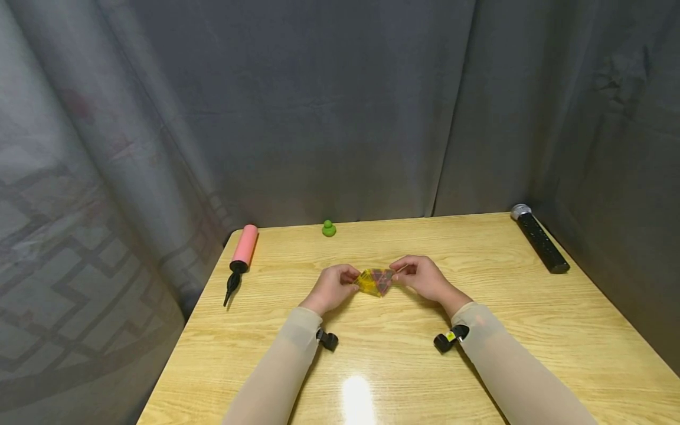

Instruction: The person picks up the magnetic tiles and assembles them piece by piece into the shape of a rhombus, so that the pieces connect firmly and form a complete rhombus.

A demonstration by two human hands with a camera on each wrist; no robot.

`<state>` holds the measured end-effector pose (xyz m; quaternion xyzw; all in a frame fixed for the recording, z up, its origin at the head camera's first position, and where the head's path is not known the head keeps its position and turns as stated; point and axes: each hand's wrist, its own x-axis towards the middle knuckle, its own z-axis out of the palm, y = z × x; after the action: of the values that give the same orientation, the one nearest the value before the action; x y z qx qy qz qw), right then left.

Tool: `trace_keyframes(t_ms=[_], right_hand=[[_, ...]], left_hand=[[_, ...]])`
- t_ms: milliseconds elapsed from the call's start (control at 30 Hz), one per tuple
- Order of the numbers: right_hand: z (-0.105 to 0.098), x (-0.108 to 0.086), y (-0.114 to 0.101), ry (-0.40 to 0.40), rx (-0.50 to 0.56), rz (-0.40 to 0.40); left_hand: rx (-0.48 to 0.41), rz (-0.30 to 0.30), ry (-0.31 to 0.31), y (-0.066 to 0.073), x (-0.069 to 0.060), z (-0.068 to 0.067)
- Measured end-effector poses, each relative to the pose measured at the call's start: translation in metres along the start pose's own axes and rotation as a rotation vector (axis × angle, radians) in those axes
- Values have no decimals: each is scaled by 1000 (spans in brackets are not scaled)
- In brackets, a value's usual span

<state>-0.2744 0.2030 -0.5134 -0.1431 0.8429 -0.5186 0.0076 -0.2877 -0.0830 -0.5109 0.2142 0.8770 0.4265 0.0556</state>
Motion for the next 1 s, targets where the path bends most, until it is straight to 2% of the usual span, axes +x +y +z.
trace_keyframes(t_ms=[267, 667, 867, 1000], right_hand=[[-2, 1, 5, 44, 4, 8], [-1, 1, 6, 52, 22, 10], [-3, 3, 4, 50, 7, 14], [-8, 3, 2, 61, -44, 4]], left_hand=[[-1, -5, 12, 1, 9, 3], [-34, -22, 29, -4, 11, 7], [-35, -13, 29, -5, 10, 4], [-38, 2, 32, -7, 9, -1]])
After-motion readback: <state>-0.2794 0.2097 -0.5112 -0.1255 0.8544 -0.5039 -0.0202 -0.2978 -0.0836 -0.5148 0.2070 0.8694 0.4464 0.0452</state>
